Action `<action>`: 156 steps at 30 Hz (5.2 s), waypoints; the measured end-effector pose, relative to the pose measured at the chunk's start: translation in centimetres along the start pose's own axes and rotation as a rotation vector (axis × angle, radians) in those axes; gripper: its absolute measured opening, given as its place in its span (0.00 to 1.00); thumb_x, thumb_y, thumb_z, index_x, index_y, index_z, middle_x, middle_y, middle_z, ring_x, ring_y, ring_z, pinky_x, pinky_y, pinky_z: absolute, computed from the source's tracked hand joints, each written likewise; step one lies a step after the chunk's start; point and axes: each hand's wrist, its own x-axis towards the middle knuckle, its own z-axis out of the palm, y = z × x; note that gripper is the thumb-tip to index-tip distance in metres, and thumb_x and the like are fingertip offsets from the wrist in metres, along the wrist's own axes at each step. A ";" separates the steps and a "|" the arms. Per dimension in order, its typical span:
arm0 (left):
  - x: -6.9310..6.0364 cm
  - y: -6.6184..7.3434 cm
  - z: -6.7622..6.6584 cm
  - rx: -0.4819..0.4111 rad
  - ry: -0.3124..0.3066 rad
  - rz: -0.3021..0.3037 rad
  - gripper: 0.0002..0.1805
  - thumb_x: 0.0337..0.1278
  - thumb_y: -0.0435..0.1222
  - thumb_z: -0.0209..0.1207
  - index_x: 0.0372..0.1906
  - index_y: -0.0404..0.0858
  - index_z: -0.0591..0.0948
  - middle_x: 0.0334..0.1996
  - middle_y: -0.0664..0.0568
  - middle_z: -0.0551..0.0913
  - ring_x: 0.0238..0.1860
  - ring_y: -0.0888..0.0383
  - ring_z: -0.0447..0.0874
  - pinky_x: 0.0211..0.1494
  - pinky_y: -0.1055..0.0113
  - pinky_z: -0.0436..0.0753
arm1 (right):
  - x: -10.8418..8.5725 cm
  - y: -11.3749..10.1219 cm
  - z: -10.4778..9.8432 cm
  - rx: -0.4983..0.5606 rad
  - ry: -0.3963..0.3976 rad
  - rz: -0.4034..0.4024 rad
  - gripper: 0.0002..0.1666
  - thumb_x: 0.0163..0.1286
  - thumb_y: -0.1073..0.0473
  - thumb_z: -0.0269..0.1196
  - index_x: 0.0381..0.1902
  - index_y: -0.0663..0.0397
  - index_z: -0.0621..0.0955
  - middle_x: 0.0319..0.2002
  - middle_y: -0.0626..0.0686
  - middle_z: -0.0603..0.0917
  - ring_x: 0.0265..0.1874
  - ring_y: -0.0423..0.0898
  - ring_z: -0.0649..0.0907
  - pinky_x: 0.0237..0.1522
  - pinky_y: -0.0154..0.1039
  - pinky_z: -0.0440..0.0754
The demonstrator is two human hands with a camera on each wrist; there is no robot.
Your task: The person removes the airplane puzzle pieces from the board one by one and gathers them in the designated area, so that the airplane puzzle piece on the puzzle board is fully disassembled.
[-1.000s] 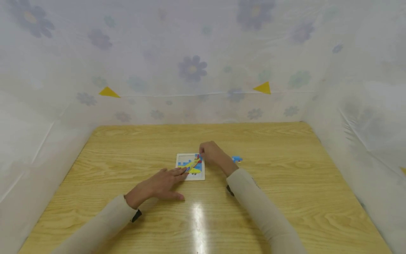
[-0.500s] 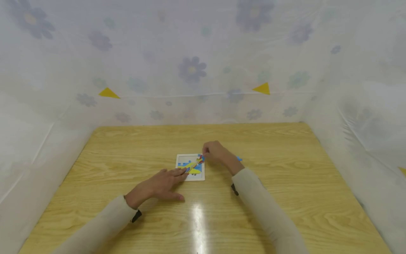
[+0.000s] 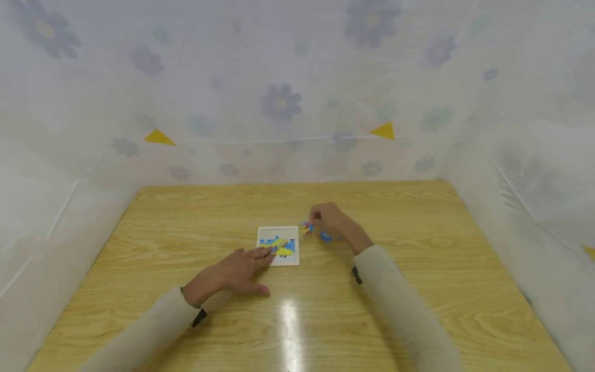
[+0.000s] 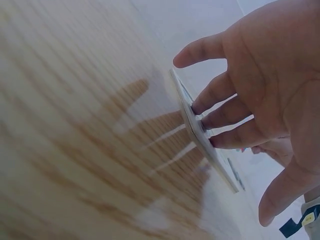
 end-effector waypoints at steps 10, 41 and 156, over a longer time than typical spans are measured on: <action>-0.5 -0.1 0.1 0.018 0.017 0.007 0.46 0.54 0.62 0.56 0.73 0.44 0.59 0.75 0.50 0.55 0.74 0.50 0.54 0.69 0.39 0.59 | -0.9 1.6 -1.2 0.013 0.004 0.014 0.08 0.72 0.62 0.54 0.36 0.60 0.79 0.32 0.55 0.81 0.27 0.43 0.76 0.33 0.38 0.75; -0.1 -0.5 0.3 0.016 0.037 0.010 0.45 0.54 0.62 0.56 0.73 0.44 0.60 0.75 0.50 0.55 0.74 0.50 0.55 0.68 0.39 0.60 | -4.4 8.1 -4.8 -0.004 -0.008 0.111 0.10 0.74 0.64 0.50 0.40 0.64 0.78 0.30 0.59 0.78 0.25 0.45 0.72 0.31 0.39 0.71; -0.9 0.6 0.2 0.070 0.041 0.003 0.46 0.52 0.63 0.58 0.71 0.41 0.63 0.73 0.48 0.58 0.73 0.50 0.57 0.66 0.38 0.63 | 3.2 -5.2 7.1 -0.052 -0.111 -0.038 0.17 0.60 0.61 0.67 0.47 0.59 0.81 0.29 0.48 0.80 0.28 0.40 0.76 0.34 0.32 0.76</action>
